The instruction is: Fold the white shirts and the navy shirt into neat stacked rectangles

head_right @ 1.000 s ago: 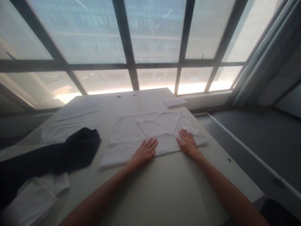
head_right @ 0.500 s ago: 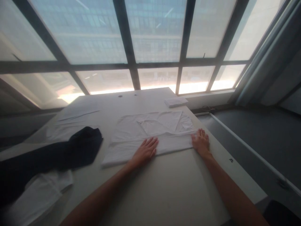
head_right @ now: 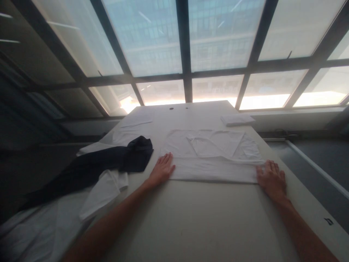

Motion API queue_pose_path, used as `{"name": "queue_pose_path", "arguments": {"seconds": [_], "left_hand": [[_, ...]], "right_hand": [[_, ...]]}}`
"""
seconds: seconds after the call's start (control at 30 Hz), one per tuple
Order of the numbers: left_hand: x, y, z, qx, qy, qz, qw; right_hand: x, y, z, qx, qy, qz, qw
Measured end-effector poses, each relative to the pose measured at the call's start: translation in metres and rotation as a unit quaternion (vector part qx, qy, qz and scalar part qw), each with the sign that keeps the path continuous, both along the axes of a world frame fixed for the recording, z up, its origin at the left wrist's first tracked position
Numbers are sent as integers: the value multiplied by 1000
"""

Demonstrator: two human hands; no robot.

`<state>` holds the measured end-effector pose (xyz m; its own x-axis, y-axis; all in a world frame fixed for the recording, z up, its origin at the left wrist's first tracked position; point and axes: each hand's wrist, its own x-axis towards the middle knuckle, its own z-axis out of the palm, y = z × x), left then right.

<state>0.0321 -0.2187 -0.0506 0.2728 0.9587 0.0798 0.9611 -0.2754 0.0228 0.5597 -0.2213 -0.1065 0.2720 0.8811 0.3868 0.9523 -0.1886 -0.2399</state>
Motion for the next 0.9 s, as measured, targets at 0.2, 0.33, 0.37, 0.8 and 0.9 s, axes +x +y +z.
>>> {"name": "queue_pose_path", "arguments": {"seconds": [0.2, 0.33, 0.37, 0.8, 0.9], "left_hand": [[-37, -8, -1, -3, 14, 86, 996], [-38, -10, 2, 13, 1, 99, 995], [-36, -11, 4, 27, -5, 97, 995], [-6, -27, 5, -56, -33, -203, 977], [-7, -26, 7, -63, -26, -202, 977]], "right_hand": [[-2, 1, 3, -18, 6, -8, 1000], [-10, -3, 11, 12, 2, -7, 1000], [-15, -5, 15, 28, -6, -4, 1000], [-116, -19, 36, -98, -79, 339, 932], [-113, -19, 35, -106, -82, 330, 934]]}}
